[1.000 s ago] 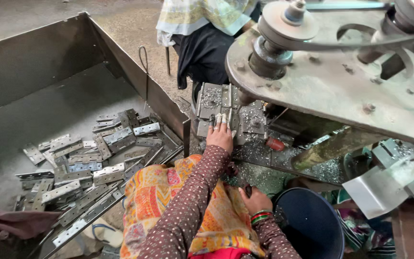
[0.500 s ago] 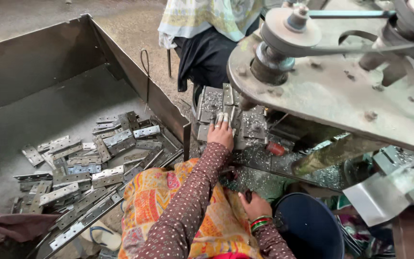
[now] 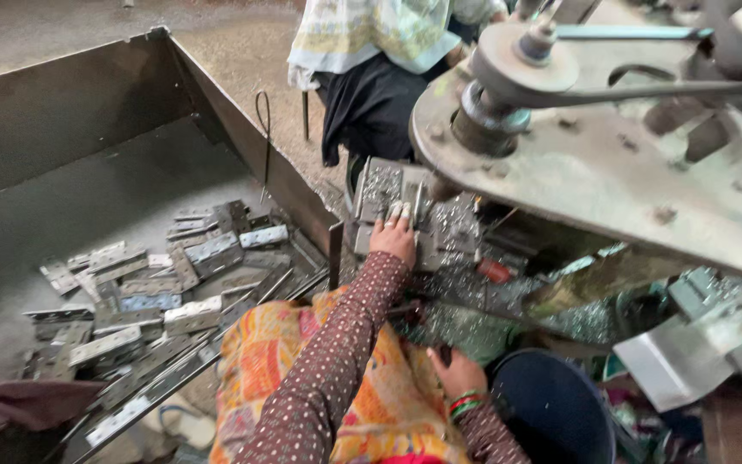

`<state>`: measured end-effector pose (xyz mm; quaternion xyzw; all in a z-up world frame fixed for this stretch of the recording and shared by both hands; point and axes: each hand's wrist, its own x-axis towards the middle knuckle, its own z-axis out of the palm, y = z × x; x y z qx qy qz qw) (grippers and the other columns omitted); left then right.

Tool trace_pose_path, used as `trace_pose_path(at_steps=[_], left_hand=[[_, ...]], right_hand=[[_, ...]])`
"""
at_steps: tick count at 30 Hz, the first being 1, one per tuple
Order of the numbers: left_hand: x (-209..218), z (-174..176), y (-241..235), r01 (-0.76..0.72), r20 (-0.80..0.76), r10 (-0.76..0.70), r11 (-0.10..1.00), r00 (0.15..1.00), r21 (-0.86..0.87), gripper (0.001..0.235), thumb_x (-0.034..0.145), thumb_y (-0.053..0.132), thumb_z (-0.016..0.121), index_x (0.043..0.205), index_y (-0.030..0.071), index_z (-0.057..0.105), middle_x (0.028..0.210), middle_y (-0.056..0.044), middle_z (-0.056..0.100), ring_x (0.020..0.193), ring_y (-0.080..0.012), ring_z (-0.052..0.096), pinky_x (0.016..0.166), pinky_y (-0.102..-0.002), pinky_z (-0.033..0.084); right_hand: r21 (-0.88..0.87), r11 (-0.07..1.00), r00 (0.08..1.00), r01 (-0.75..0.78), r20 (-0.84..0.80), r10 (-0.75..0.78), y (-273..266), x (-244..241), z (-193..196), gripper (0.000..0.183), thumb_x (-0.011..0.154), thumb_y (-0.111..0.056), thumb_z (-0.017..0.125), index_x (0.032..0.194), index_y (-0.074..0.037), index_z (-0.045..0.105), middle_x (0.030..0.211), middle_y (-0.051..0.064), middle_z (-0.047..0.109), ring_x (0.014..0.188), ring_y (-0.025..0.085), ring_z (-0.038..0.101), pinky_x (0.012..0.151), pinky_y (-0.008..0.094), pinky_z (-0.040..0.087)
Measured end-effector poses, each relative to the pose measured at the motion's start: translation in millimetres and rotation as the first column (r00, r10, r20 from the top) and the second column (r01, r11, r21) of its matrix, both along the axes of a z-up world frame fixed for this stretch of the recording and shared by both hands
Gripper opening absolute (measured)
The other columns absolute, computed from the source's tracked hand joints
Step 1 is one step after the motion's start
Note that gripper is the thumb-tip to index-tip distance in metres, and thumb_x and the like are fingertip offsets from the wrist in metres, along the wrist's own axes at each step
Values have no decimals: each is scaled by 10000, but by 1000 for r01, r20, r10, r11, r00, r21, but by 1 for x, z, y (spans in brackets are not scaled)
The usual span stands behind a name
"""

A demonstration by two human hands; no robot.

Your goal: The person places small metal plates into a drilling machine to create holes, then transfers the finished pieces into a large metal container.

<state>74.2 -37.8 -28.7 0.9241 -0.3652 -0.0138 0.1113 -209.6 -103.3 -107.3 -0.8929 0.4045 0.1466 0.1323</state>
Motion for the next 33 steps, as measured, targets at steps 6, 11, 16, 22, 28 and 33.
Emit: trace_pose_path(at_steps=[6,11,16,22,28,33], left_hand=[[-2,13,0,47,-128,-39,997,991,62,388,1008,230,458,1313,87,650,1591,-102,407,1488,-246,342,1223,-515,225],[4,14,-8,7,-92,-7,1000,996,8,403,1010,213,460,1339,76,649,1557,-89,478,1475,-232,388,1228,-504,258],[8,17,-6,47,-79,-41,997,996,68,377,1042,262,446,1300,104,670,1554,-89,474,1477,-232,382,1231,-507,236],[-29,35,20,166,-108,-146,963,983,213,371,1039,242,439,1302,121,671,1578,-117,448,1453,-229,409,1258,-510,206],[-116,25,72,111,295,-44,970,955,-215,373,935,229,555,1241,40,652,1321,-134,577,1331,-304,486,1076,-580,384],[-95,47,67,335,263,-239,841,935,-425,244,948,148,583,1163,41,620,1262,-126,599,1003,-251,648,1096,-490,475]], right_hand=[[235,967,995,-100,7,101,-33,26,55,658,834,-712,549,1046,-131,773,930,185,765,908,390,733,837,476,571],[9,994,993,-107,48,106,-3,-3,11,780,908,-763,498,1084,-32,705,913,242,738,872,399,742,787,480,596],[77,996,998,-42,53,38,1,-10,-1,726,863,-737,510,1078,-78,727,935,232,753,915,415,734,823,494,585],[165,983,996,-85,-23,90,-22,35,91,735,837,-725,576,1099,-63,756,1000,227,747,995,411,719,918,484,558],[129,988,994,-89,-50,96,-11,39,104,697,846,-712,578,1109,-93,762,1064,226,746,1035,406,708,942,486,546],[155,981,983,-117,-123,137,-17,40,95,709,896,-743,512,1090,-103,747,1072,210,743,1028,401,707,919,498,553]])
